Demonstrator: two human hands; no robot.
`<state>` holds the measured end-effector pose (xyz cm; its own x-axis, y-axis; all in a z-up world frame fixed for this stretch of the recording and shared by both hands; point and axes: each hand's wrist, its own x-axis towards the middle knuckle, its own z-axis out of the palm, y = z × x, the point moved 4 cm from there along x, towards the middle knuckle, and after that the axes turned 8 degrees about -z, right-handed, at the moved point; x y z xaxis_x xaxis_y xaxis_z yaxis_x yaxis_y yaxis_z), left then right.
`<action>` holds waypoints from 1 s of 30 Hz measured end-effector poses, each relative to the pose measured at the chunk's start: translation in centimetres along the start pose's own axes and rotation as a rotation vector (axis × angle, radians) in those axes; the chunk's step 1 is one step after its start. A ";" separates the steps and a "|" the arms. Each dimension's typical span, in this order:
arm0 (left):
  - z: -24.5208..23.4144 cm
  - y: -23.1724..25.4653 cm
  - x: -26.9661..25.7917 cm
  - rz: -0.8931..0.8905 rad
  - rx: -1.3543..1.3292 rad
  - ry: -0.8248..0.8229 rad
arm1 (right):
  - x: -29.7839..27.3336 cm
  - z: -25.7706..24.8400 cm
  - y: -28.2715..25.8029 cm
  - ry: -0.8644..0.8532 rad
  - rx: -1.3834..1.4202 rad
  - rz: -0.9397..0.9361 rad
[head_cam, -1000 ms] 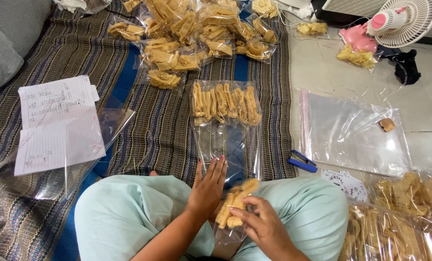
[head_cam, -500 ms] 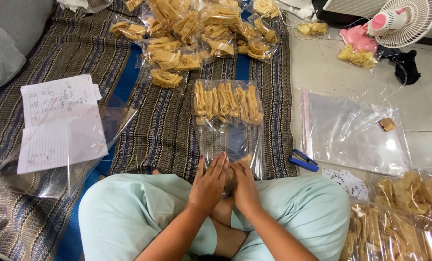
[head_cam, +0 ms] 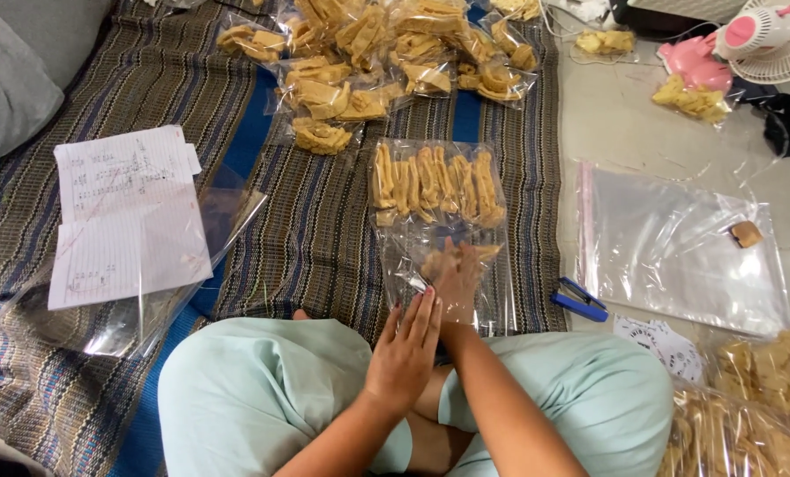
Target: The person picks up dried snack strips and places them into clear plastic bags, flattening and arranging the filled bags into an organized pile on a mat.
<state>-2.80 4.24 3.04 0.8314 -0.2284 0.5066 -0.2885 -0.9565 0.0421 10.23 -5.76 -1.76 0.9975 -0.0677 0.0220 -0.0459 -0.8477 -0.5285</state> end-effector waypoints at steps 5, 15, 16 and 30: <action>-3.4 2.6 -2.4 -0.043 -0.356 -0.103 | 1.2 -1.0 -0.3 0.006 -0.029 -0.027; 11.4 4.4 -4.2 -0.234 -0.508 -0.333 | 3.3 -1.5 -1.6 -0.103 0.040 -0.115; 11.7 3.6 -3.5 -0.306 -0.510 -0.535 | 3.7 -1.0 -1.2 -0.181 -0.026 -0.069; 7.9 2.6 -0.5 -0.486 -0.461 -1.370 | 3.7 -0.5 -0.4 -0.080 0.231 0.151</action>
<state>-0.24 0.39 -3.89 0.5976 -0.1528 -0.7871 0.2314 -0.9071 0.3517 13.92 -5.93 -0.99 0.9818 -0.1345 -0.1343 -0.1901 -0.6884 -0.7000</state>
